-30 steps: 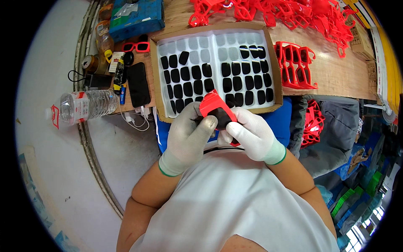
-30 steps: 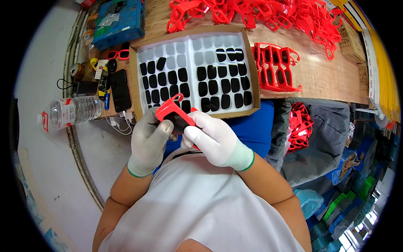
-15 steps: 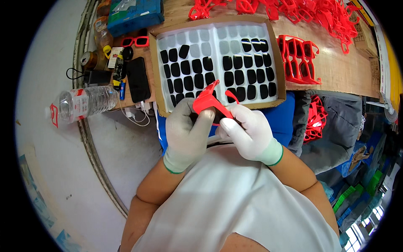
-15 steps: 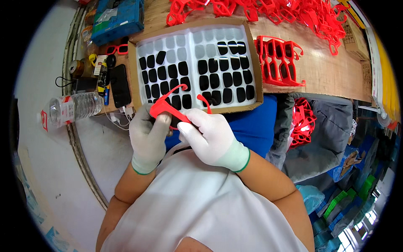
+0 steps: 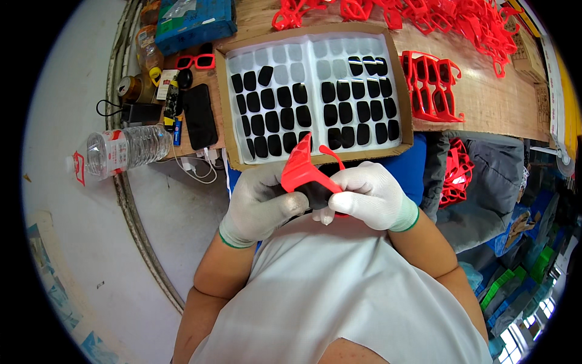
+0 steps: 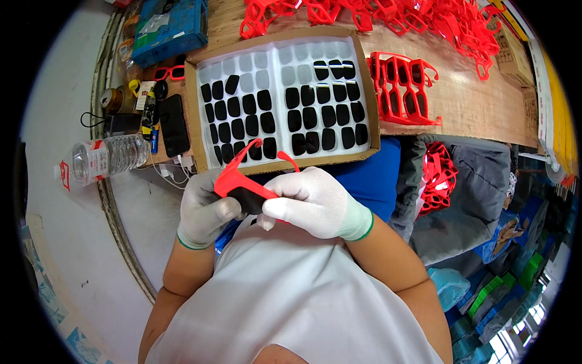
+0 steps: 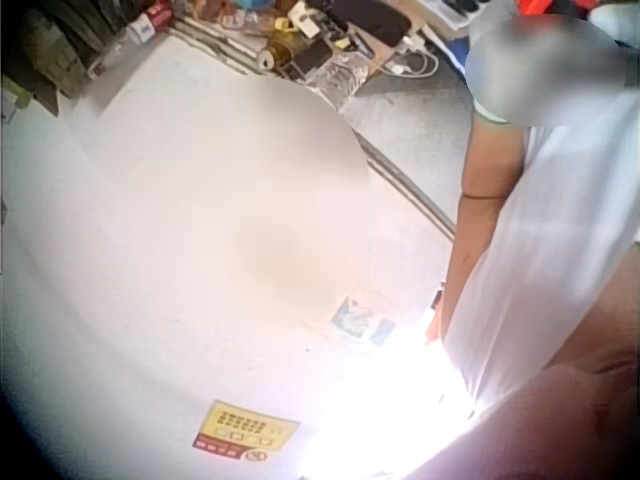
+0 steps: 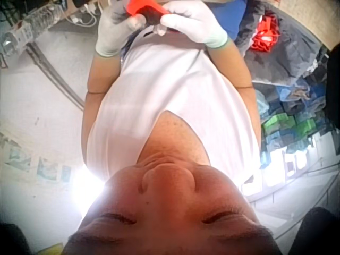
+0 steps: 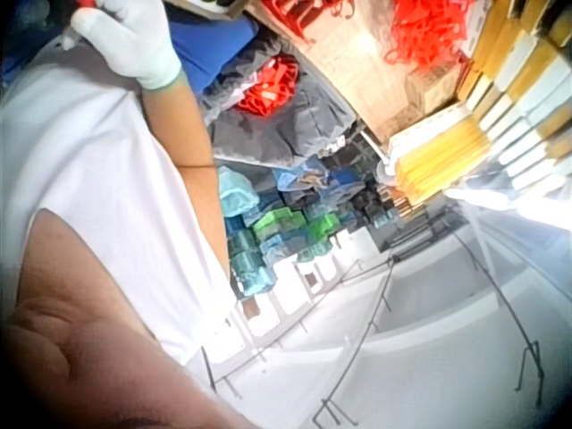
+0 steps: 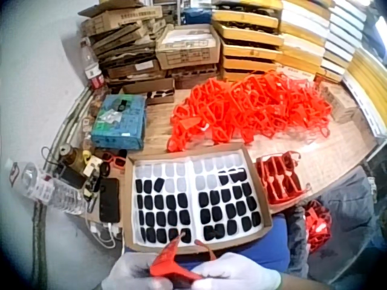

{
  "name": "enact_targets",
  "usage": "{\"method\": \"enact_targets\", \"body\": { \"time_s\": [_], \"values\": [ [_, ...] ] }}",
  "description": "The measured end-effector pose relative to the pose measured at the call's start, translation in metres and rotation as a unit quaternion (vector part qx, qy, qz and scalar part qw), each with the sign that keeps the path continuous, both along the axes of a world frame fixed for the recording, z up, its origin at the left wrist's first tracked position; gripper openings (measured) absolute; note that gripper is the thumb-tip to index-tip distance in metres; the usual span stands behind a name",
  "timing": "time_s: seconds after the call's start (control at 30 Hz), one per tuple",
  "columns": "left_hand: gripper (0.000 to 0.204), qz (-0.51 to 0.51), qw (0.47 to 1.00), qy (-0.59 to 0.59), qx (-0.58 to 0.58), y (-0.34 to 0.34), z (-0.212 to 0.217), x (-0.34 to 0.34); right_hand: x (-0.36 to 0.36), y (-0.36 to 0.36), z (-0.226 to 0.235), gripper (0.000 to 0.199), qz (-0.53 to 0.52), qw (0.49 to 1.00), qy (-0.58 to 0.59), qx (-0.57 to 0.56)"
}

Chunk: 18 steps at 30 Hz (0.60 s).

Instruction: The person repeatedly picks up red plastic frames and black lenses from a tray. They insert each lens into the frame by hand, then place the assembled unit on the table. The process is repeated for multiple units throughout the clip.

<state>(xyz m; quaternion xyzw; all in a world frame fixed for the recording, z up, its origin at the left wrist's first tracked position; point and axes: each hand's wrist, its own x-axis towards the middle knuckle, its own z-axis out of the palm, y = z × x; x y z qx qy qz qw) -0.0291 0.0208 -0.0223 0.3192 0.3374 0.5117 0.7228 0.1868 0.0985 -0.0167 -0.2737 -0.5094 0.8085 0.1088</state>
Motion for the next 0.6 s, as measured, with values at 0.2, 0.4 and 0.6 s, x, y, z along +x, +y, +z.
{"method": "enact_targets", "body": {
  "time_s": [0.2, 0.4, 0.6],
  "values": [
    [0.011, 0.14, 0.982, 0.079, -0.103, -0.003, 0.004, 0.019, -0.014, -0.009, 0.003, 0.021, -0.108, 0.994, -0.013, -0.023],
    [0.019, 0.204, 0.942, 0.249, -0.096, 0.004, 0.0, 0.035, -0.015, -0.005, 0.0, 0.016, -0.053, 0.973, -0.117, 0.19],
    [0.012, 0.218, 0.93, 0.287, -0.077, 0.011, -0.007, 0.045, -0.014, -0.007, 0.002, 0.015, -0.095, 0.956, -0.124, 0.247]
  ]
}}
